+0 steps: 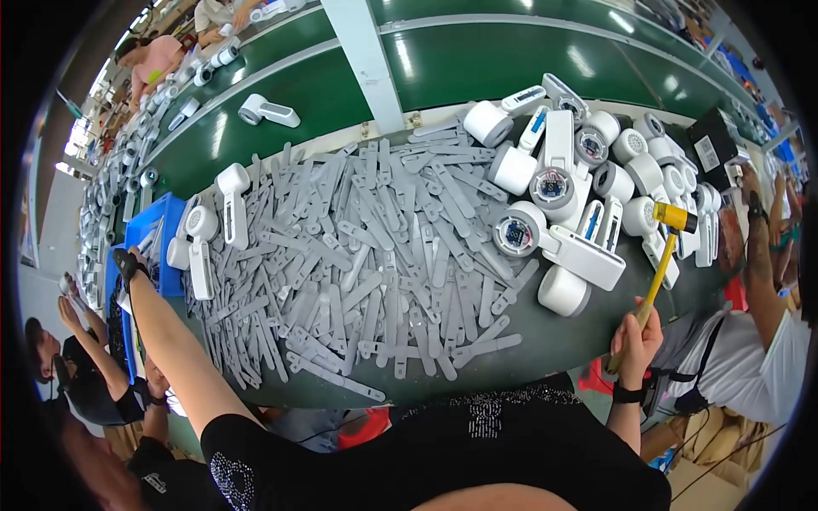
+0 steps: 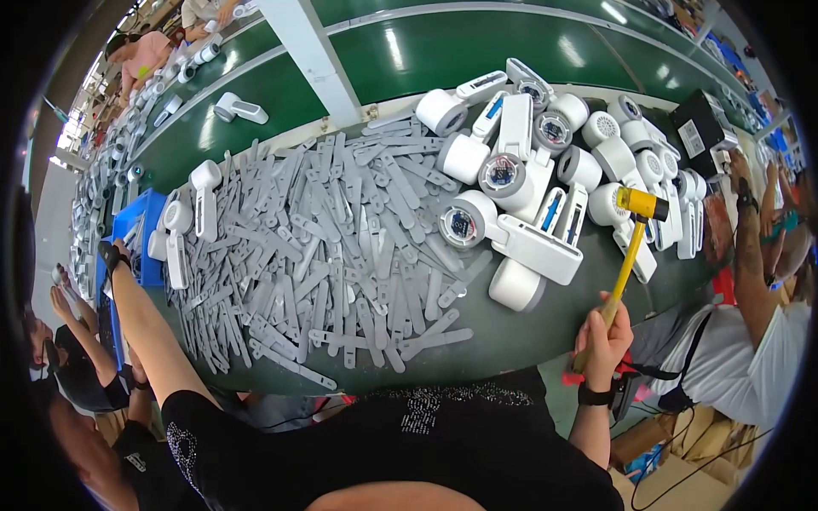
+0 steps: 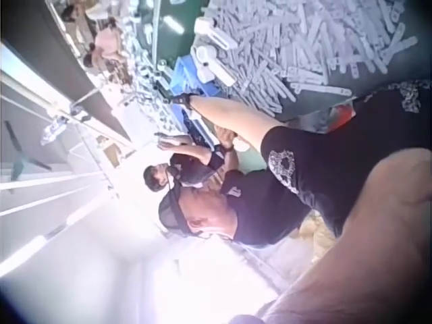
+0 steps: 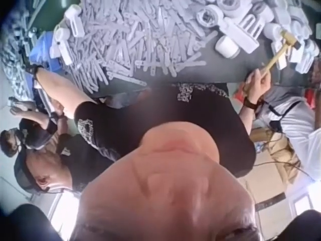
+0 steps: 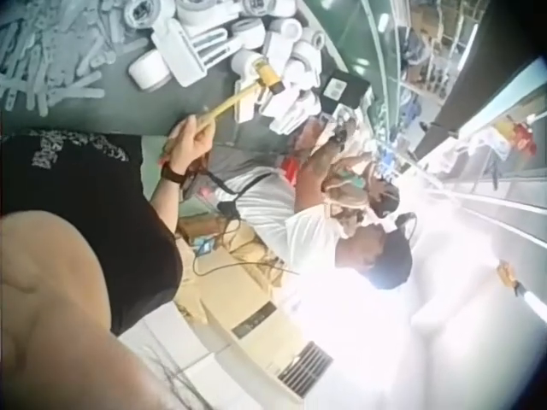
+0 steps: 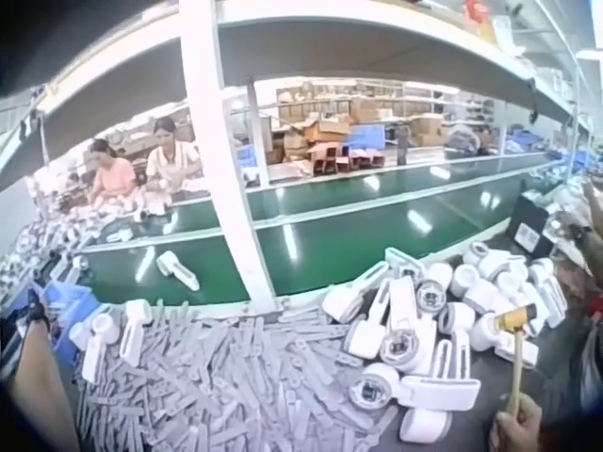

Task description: The recorder is assembling small electronic or mechanical components by using a mallet to tap metal pieces into plastic housings at a factory workbench.

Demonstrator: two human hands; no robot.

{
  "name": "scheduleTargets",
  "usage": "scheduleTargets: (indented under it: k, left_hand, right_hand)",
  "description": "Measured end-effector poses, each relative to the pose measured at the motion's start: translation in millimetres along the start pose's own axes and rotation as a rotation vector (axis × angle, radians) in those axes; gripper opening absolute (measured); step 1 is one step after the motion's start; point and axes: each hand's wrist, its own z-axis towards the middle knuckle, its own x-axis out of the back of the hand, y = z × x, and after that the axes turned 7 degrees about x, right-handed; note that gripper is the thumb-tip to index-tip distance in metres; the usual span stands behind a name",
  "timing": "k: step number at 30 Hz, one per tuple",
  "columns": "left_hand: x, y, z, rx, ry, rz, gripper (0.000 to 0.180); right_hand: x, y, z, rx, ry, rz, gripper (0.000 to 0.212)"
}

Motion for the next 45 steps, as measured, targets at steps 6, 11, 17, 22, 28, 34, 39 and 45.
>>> scheduleTargets:
  k: [6,11,17,22,28,34,39,45]
  left_hand:
    - [8,8,0,0.095,-0.089,0.033,0.030]
    - [29,10,29,0.237,-0.161,0.114,0.031]
    - [226,281,-63,-0.141,0.060,-0.372,0.026]
    - [326,413,-181,-0.578,-0.124,-0.709,0.028]
    - [319,522,-256,-0.600,-0.097,-0.870,0.062]
    - [306,561,-268,-0.367,-0.087,-0.876,0.032]
    - [321,528,-264,-0.230,-0.226,-1.108,0.028]
    - [327,471,-303,-0.133,-0.191,-1.306,0.027]
  right_hand:
    - [-4,0,0,0.007,0.008,0.037,0.034]
    - [-10,-2,5,0.006,-0.032,0.129,0.034]
    - [-6,-2,1,0.031,0.002,0.143,0.034]
    - [-4,3,2,0.067,-0.038,0.223,0.033]
    - [-16,-11,-10,-0.032,-0.274,0.348,0.028]
    - [-44,-15,-28,-0.201,-0.446,0.560,0.026]
    - [-60,-12,-18,-0.263,-0.408,0.698,0.020]
    - [-54,-6,-12,-0.221,-0.374,0.745,0.015]
